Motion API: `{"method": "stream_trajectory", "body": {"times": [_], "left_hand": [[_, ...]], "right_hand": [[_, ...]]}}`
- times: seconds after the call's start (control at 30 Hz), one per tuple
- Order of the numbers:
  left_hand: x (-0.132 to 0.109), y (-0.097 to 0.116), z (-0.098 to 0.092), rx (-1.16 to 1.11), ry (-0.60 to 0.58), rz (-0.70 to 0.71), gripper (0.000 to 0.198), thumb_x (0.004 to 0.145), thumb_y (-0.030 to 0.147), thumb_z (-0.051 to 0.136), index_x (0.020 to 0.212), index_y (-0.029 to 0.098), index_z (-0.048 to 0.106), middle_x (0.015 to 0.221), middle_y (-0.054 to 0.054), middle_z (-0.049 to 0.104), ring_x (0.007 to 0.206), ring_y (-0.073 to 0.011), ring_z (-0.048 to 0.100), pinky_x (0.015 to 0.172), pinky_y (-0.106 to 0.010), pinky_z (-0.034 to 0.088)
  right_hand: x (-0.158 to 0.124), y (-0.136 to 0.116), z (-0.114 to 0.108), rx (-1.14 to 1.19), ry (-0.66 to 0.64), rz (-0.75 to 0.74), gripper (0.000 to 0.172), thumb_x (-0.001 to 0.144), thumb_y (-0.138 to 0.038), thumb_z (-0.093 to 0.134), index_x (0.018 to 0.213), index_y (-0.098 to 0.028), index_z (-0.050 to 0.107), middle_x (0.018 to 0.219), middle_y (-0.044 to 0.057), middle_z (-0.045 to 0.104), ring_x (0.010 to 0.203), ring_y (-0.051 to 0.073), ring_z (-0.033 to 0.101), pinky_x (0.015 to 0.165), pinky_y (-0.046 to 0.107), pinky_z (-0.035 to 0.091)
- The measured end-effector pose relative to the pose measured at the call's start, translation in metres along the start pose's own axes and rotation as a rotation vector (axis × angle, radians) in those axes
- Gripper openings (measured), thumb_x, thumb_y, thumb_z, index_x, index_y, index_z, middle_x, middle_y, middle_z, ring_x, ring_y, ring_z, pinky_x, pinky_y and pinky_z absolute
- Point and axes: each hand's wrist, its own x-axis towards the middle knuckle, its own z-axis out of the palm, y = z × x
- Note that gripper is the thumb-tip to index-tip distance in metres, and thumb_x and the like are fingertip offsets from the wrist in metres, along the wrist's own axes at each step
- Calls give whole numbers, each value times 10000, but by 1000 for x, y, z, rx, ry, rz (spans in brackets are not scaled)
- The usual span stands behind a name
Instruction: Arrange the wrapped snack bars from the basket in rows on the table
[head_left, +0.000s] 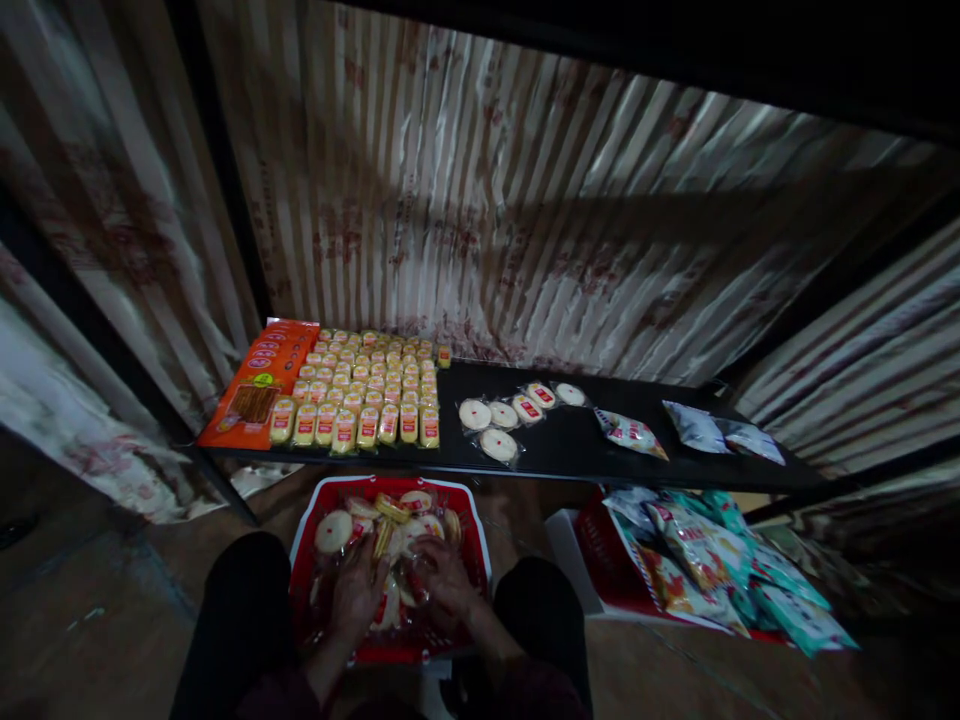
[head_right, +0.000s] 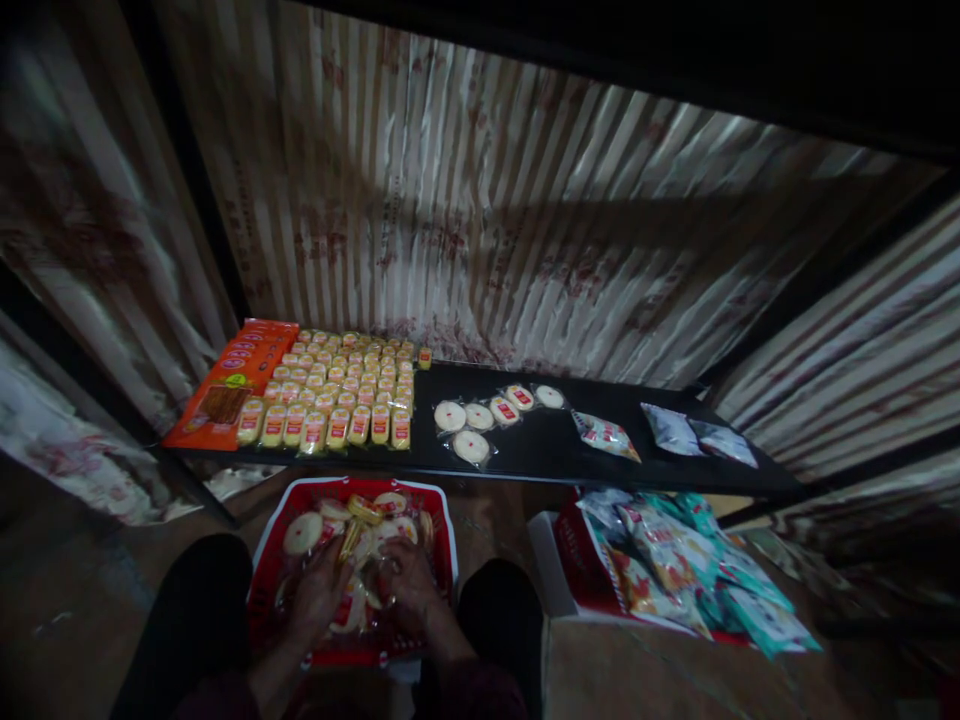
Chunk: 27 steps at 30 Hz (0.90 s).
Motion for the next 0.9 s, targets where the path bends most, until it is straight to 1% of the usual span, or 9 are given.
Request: {"method": "stream_trajectory", "body": {"times": [0.13, 0.27, 0.4, 0.5, 0.57, 0.63, 0.73, 0.83, 0.9], "left_hand": [[-4, 4, 2, 48, -53, 124, 511, 811, 289, 464, 1302, 164, 533, 1333, -107, 568, 1254, -255, 498, 1055, -430, 397], [-4, 10, 3, 55, -58, 80, 509, 827, 245, 431, 1319, 147, 516, 1349, -118, 551, 1275, -262, 476, 1073, -443, 377], [6, 23, -4, -35, -69, 44, 554, 819, 172, 402, 1371, 169, 456, 1393, -92, 511, 1304, -236, 445, 1093, -422, 360], [11, 30, -10, -82, -96, -1, 567, 812, 158, 422, 1379, 154, 441, 1413, -102, 485, 1325, -238, 418, 1109, -428, 340], [12, 31, -13, -82, -144, -55, 579, 779, 134, 460, 1358, 107, 458, 1400, -140, 492, 1313, -256, 430, 1122, -443, 318], [13, 29, -13, -101, -184, -63, 582, 759, 112, 484, 1339, 79, 466, 1395, -161, 491, 1306, -258, 436, 1123, -432, 320], [14, 24, -10, -160, -101, -120, 556, 774, 113, 483, 1328, 75, 455, 1366, -168, 511, 1286, -244, 456, 1096, -415, 365], [15, 22, -7, -182, -12, -127, 521, 775, 126, 504, 1295, 112, 476, 1318, -148, 549, 1250, -248, 487, 1076, -451, 384], [16, 21, -6, -181, 6, -112, 493, 783, 134, 509, 1276, 140, 493, 1283, -131, 577, 1223, -247, 512, 1054, -458, 409]], "right_hand": [[5, -5, 0, 1, -19, -32, 223, 763, -219, 513, 880, -200, 701, 1025, 98, 686, 1020, 242, 632, 953, 423, 465], [5, -13, -1, -63, -54, -5, 283, 752, -235, 519, 971, -236, 697, 1100, 83, 673, 1071, 256, 609, 969, 423, 457], [17, -11, -4, -215, 111, 67, 330, 836, -347, 459, 1062, -268, 687, 1136, 88, 673, 1191, 308, 535, 1064, 497, 354], [31, -9, -3, -177, 166, 124, 422, 848, -394, 419, 1179, -241, 632, 1234, 93, 626, 1262, 309, 475, 1079, 528, 332], [37, -9, 1, -110, 108, 153, 476, 838, -404, 445, 1263, -230, 571, 1322, 94, 571, 1286, 295, 458, 1075, 516, 346], [41, -8, 7, -53, -18, 167, 511, 816, -367, 489, 1300, -213, 538, 1325, 92, 571, 1283, 273, 468, 1079, 492, 349], [41, -4, 15, -6, -132, 120, 476, 794, -276, 518, 1257, -182, 579, 1304, 107, 589, 1233, 243, 516, 1062, 450, 373], [38, 1, 20, -15, -90, 86, 345, 771, -216, 527, 1077, -181, 682, 1205, 98, 652, 1161, 230, 564, 1047, 435, 386], [36, 3, 21, -6, -47, 94, 327, 755, -186, 515, 1030, -190, 693, 1159, 83, 672, 1128, 223, 581, 1034, 430, 402]]}}
